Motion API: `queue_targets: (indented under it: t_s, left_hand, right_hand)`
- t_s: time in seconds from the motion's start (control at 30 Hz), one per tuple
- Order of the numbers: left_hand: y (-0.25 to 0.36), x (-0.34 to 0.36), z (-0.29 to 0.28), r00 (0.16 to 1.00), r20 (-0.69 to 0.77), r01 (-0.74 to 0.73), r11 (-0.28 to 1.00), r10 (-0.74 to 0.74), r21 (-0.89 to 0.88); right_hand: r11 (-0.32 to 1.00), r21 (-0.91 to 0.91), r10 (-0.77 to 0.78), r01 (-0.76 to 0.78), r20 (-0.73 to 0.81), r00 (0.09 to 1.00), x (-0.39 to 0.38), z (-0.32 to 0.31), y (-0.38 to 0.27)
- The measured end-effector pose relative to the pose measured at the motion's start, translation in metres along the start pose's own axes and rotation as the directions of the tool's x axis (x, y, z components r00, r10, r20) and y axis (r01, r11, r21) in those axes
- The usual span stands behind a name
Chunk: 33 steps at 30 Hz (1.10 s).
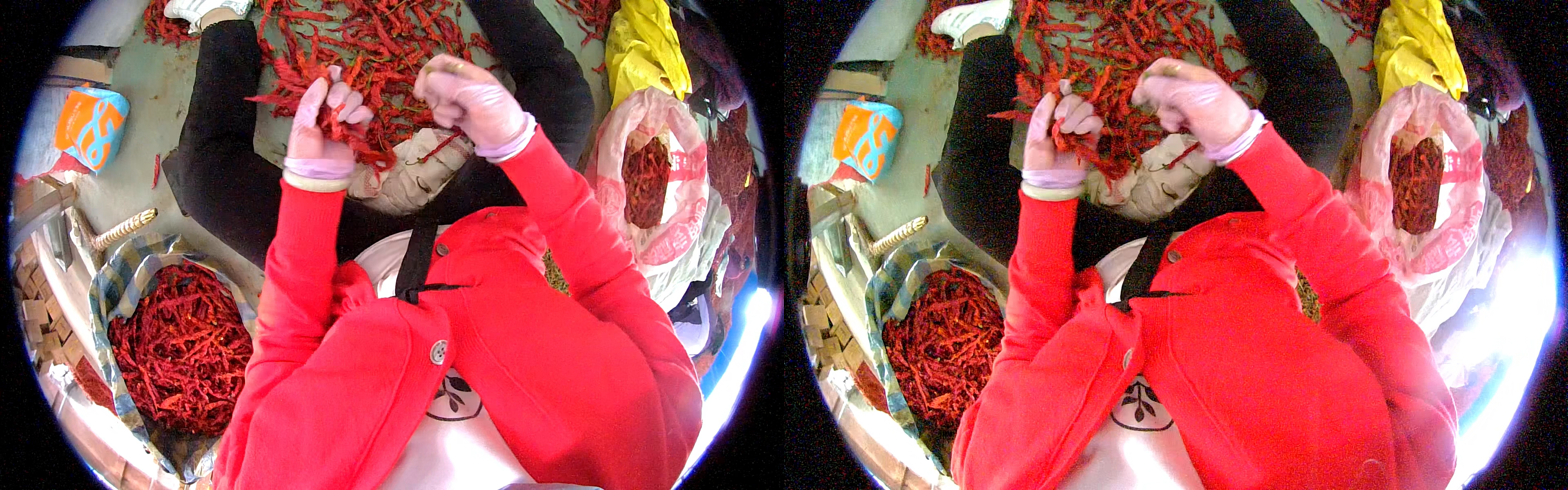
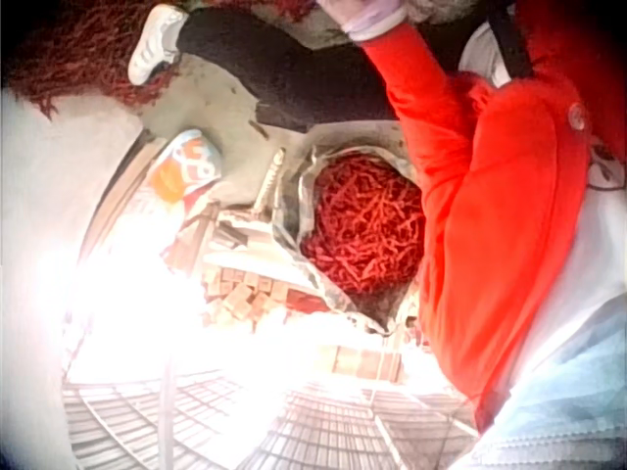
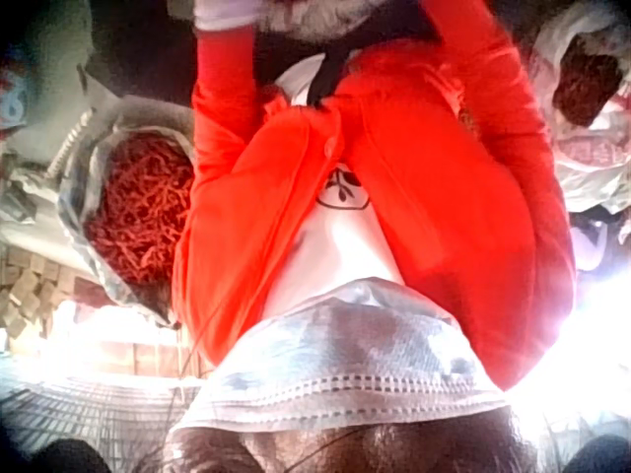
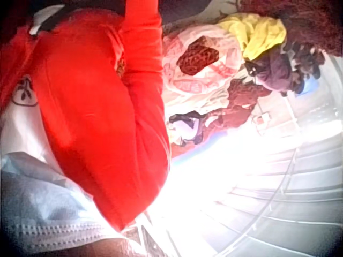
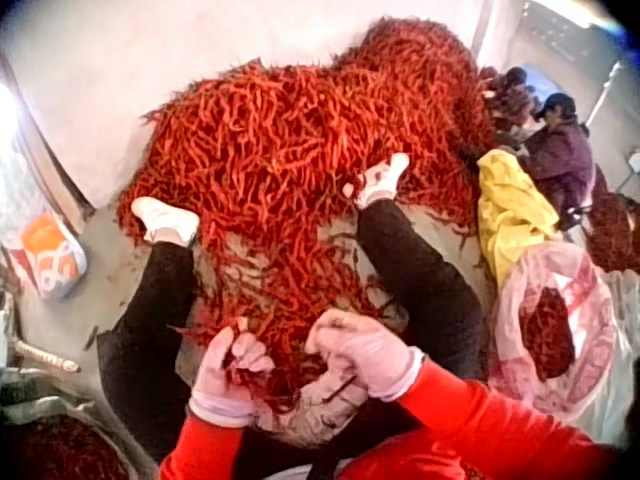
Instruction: The person sits on the floor and removes stems from dried red chili peppers by hand. They pick up peppers from a large pile, pull off the stems, and place the de-stemmed peppers into a nearby sack.
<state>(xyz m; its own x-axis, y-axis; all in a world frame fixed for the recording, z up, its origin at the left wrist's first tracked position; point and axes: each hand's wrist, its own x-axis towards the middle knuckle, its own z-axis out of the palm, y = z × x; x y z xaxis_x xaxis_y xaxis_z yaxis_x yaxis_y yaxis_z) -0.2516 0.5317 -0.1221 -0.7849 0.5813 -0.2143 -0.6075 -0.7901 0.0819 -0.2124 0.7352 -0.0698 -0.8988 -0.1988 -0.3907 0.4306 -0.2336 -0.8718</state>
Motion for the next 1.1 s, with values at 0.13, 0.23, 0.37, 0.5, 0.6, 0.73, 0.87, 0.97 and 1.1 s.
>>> queue_targets:
  t_s: [0.13,0.23,0.37,0.5,0.6,0.73,0.87,0.97,1.1]
  left_hand:
    - [0.031,-0.023,-0.016,0.966,-0.256,0.08,0.917,0.025,0.391]
    - [0.041,-0.035,-0.032,0.927,-0.368,0.065,0.935,0.073,0.348]
    - [0.038,-0.031,-0.033,0.985,-0.17,0.031,0.999,-0.032,-0.01]
    - [0.024,-0.023,-0.016,0.997,0.068,0.037,0.986,-0.026,-0.163]
    - [0.021,-0.027,0.006,0.973,0.231,0.035,0.988,0.001,-0.152]
    - [0.029,-0.032,0.024,0.95,0.312,0.006,0.995,0.024,-0.097]
    - [0.037,-0.047,0.033,0.966,0.26,0.011,1.0,-0.006,-0.018]
    - [0.022,-0.053,0.007,0.999,-0.041,-0.001,0.791,0.033,0.612]
    - [-0.019,-0.052,0.023,0.969,-0.241,0.218,0.617,-0.048,0.756]
  right_hand:
    - [0.964,0.266,0.009,-0.004,-0.018,1.0,-0.013,-0.03,0.013]
    - [0.971,-0.225,0.092,-0.082,0.032,0.995,-0.065,-0.055,0.003]
    - [0.795,-0.589,0.463,-0.148,0.431,0.774,-0.182,-0.114,0.013]
    - [0.078,-0.979,0.441,0.19,0.205,0.874,-0.216,-0.089,-0.009]
    - [0.367,-0.904,0.016,0.217,0.24,0.971,-0.124,-0.05,0.015]
    - [0.095,-0.962,-0.067,0.255,0.25,0.966,-0.032,-0.005,0.091]
    - [0.256,-0.898,-0.214,0.357,0.308,0.927,-0.002,-0.004,0.1]
    - [0.875,-0.45,-0.142,0.176,0.108,0.984,-0.01,0.016,0.048]
    - [0.997,-0.074,0.016,-0.021,-0.068,0.998,-0.015,0.028,0.023]
